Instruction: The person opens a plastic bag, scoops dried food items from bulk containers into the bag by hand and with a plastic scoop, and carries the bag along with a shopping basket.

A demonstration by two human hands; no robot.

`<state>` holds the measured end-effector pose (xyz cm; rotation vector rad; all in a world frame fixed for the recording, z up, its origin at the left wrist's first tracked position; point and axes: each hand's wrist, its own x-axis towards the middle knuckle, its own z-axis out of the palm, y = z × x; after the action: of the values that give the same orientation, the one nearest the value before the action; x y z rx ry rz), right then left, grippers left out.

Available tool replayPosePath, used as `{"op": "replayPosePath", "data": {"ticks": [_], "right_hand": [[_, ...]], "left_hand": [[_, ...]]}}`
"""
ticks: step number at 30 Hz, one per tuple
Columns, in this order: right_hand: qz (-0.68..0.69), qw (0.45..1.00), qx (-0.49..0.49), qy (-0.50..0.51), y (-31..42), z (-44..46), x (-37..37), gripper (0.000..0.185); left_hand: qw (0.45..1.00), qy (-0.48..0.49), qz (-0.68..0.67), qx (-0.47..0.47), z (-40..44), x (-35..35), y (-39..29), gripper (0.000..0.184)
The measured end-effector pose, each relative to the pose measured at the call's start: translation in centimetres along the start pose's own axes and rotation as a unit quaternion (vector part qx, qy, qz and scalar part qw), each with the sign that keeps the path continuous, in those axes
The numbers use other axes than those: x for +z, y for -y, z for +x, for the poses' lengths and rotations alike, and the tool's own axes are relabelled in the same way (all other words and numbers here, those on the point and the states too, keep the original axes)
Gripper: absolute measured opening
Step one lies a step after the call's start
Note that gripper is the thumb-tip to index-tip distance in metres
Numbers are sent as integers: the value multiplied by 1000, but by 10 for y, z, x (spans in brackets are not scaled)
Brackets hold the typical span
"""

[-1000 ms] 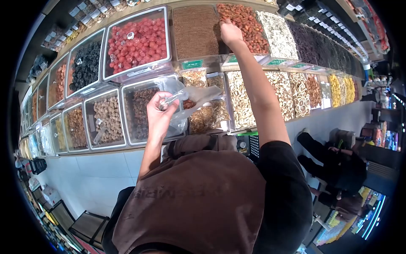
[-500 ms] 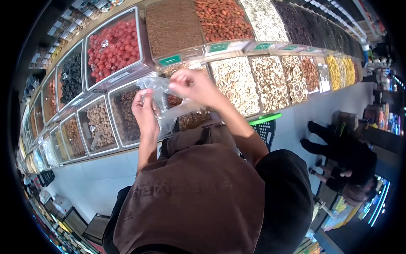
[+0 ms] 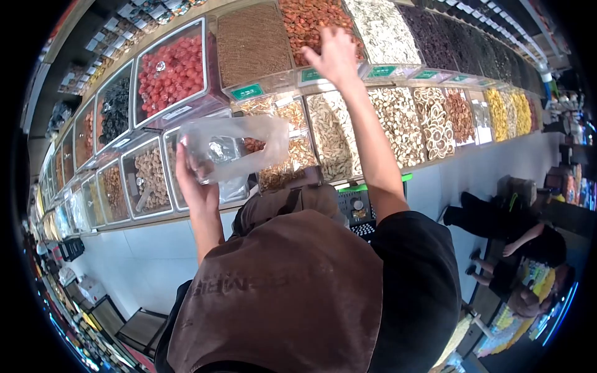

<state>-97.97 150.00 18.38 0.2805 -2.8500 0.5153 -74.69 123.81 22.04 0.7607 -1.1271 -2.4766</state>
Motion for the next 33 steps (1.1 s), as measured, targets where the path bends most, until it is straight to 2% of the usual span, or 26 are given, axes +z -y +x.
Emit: {"op": "replayPosePath", "data": {"ticks": [3,4,6,8,13,14,17,19,21,25,26,33], "right_hand": [[-79,995,58,21,-36,36,28,88],[-83,995,59,-6,-49,43,50,91],[-120,989,77,44,-55,52,65,93],[-109,991,75,15,-59,56,73,88],[-85,994,71,7,-68,66,71,64],[-83,994,73,7,-70,69,74,64],[-41,996,78,3,-72,72,71,52],[-25,996,87,2,-75,75,71,52],[-8,995,95,3,-77,78,70,52],[56,980,187,32,-75,86,57,57],[56,981,185,33,-75,87,59,57],[228,942,212,-127,-89,97,66,50]], "left_hand": [[999,-25,-29,32,-12,-2,-15,33],[998,-42,-19,44,-15,-1,-18,36],[998,-26,-16,56,-13,-13,-15,39],[998,-6,-10,63,-15,-20,-14,42],[996,-48,10,80,-20,-2,-5,41],[995,-60,9,79,-20,0,-5,41],[996,-12,23,80,-14,-11,-4,40],[996,7,29,82,-11,-8,-5,40],[995,-34,52,76,-9,-3,-5,36],[994,-33,66,77,-9,0,-3,36],[994,-33,68,76,-8,0,-3,36],[993,-28,74,86,-5,-4,-4,39]]}}
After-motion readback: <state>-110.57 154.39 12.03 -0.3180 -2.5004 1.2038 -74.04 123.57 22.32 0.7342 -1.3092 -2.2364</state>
